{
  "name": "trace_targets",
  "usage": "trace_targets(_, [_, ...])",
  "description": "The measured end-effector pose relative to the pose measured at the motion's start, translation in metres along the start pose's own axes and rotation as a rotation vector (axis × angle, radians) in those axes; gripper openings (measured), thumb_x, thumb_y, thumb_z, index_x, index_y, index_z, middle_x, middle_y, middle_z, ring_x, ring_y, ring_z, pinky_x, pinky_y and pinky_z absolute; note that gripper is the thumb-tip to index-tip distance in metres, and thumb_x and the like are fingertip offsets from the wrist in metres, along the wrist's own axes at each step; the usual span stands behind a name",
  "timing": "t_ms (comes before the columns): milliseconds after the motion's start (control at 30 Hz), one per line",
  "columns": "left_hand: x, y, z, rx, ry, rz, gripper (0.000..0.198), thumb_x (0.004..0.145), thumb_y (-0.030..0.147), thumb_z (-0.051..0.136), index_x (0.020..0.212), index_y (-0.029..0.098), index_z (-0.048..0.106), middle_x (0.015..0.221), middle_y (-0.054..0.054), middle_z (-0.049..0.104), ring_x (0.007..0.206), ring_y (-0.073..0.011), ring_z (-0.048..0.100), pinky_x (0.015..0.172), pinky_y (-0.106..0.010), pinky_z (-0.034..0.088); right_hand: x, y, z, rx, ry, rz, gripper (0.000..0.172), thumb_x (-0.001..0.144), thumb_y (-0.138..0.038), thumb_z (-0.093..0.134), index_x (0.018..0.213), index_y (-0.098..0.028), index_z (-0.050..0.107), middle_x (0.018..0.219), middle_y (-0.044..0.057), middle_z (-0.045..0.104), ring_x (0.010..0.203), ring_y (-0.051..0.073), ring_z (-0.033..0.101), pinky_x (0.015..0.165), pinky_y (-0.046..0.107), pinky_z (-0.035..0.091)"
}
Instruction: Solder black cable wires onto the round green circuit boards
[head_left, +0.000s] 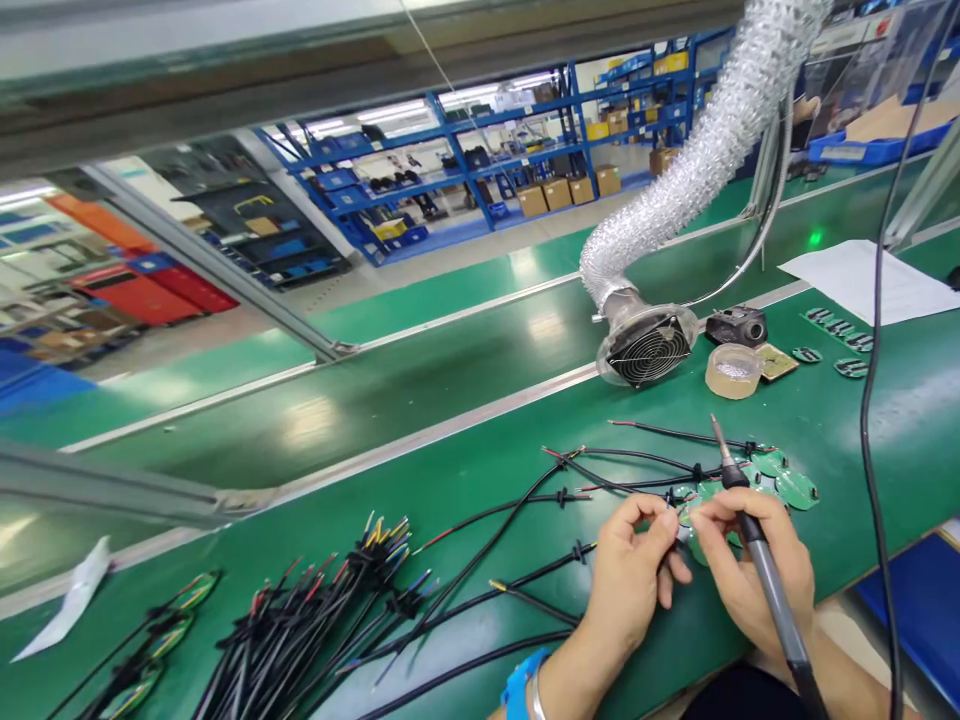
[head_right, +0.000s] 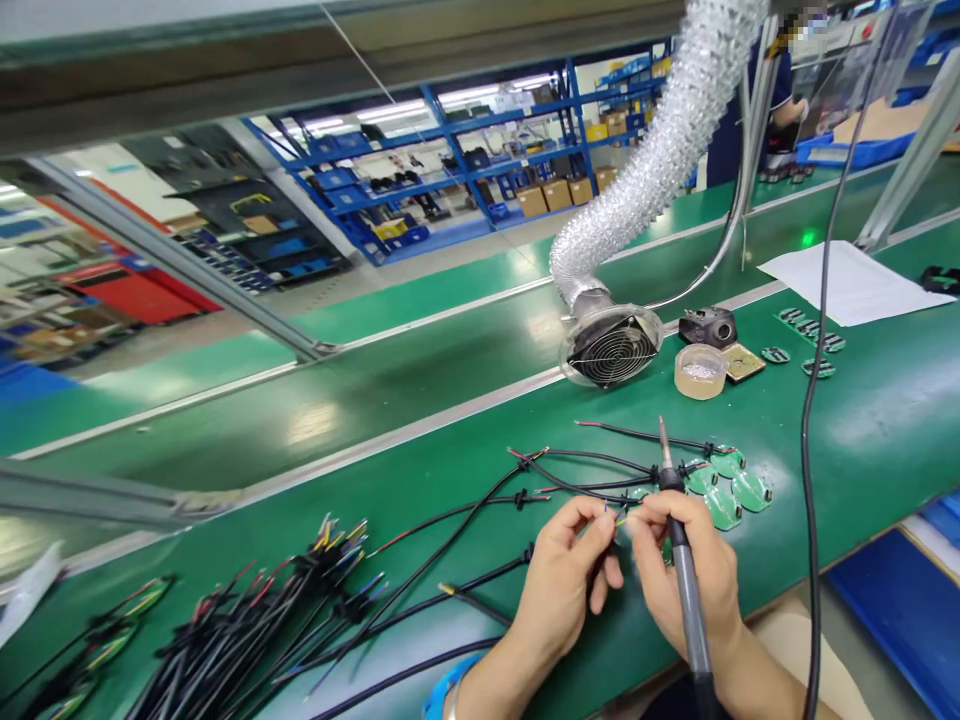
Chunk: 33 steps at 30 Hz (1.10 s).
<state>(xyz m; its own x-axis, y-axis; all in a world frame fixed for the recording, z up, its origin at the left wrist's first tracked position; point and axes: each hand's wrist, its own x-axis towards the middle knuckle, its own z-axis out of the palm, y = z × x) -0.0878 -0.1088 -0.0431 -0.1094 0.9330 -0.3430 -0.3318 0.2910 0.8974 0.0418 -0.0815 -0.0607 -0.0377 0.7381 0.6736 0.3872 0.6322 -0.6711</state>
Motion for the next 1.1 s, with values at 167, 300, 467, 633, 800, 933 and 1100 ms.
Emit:
trace_targets(167, [0.015, 0.009, -0.008, 0.272, 0.010, -0.054, 0.029, 0.077, 0.045, 0.065, 0.073, 0.017, 0.058, 0.056, 0.005, 0.055, 0.039, -0.0059, 0.039, 0.039, -0.018, 0.027, -0.013, 0.008, -0.003, 0.065, -0.098, -0.192, 0.028, 0.082, -0.003, 0.063, 0.102, -0.023, 0.060, 0.083, 0.000, 0.073, 0.070, 0.013, 0.069, 0.069, 0.025, 0.059])
trace_targets(300, [0.030, 0.017, -0.008, 0.597, -0.015, -0.037, 0.007, 0.067, 0.022, 0.066, 0.063, 0.016, 0.066, 0.055, 0.003, 0.059, 0.051, -0.0108, 0.048, 0.053, -0.023, 0.035, -0.006, 0.027, -0.028, 0.093, -0.234, -0.240, 0.037, 0.083, 0.002, 0.057, 0.111, -0.022, 0.063, 0.094, 0.003, 0.075, 0.075, 0.014, 0.068, 0.068, 0.025, 0.059])
trace_targets(467, [0.035, 0.021, -0.001, 1.007, 0.047, 0.116, 0.013, 0.072, 0.015, 0.062, 0.066, 0.020, 0.073, 0.069, 0.000, 0.070, 0.063, -0.0157, 0.059, 0.062, -0.026, 0.039, 0.027, 0.058, -0.054, 0.090, -0.388, -0.210, 0.057, 0.087, -0.003, 0.057, 0.139, -0.023, 0.053, 0.100, 0.006, 0.073, 0.084, 0.018, 0.071, 0.073, 0.031, 0.060])
trace_targets(633, [0.035, 0.020, 0.001, 0.998, 0.055, 0.111, 0.013, 0.075, 0.014, 0.064, 0.068, 0.020, 0.073, 0.070, 0.001, 0.070, 0.063, -0.0147, 0.059, 0.060, -0.024, 0.039, 0.043, 0.070, -0.066, 0.087, -0.450, -0.118, 0.037, 0.089, -0.015, 0.056, 0.125, -0.024, 0.064, 0.094, 0.006, 0.071, 0.081, 0.019, 0.070, 0.063, 0.028, 0.059])
trace_targets(800, [0.042, 0.024, 0.004, 0.986, 0.050, 0.024, 0.013, 0.074, 0.013, 0.063, 0.065, 0.020, 0.071, 0.068, 0.001, 0.070, 0.064, -0.0151, 0.061, 0.060, -0.025, 0.040, 0.044, 0.068, -0.071, -0.025, -0.454, -0.085, 0.015, 0.087, -0.022, 0.058, 0.099, -0.023, 0.067, 0.084, 0.003, 0.073, 0.069, 0.017, 0.072, 0.058, 0.023, 0.058])
trace_targets(933, [0.048, 0.029, 0.005, 0.955, 0.029, -0.082, 0.012, 0.070, 0.012, 0.063, 0.064, 0.019, 0.071, 0.063, 0.003, 0.068, 0.060, -0.0142, 0.060, 0.058, -0.024, 0.039, 0.047, 0.063, -0.065, -0.050, -0.483, -0.087, 0.010, 0.087, -0.025, 0.057, 0.092, -0.024, 0.065, 0.075, 0.000, 0.073, 0.065, 0.015, 0.071, 0.059, 0.021, 0.057])
trace_targets(1100, [0.047, 0.031, 0.004, 0.943, 0.014, -0.103, 0.013, 0.069, 0.012, 0.061, 0.063, 0.019, 0.070, 0.061, 0.003, 0.067, 0.058, -0.0137, 0.059, 0.057, -0.024, 0.039, 0.048, 0.061, -0.060, -0.036, -0.502, -0.076, 0.013, 0.087, -0.024, 0.059, 0.098, -0.024, 0.065, 0.078, 0.000, 0.073, 0.065, 0.014, 0.071, 0.064, 0.022, 0.059])
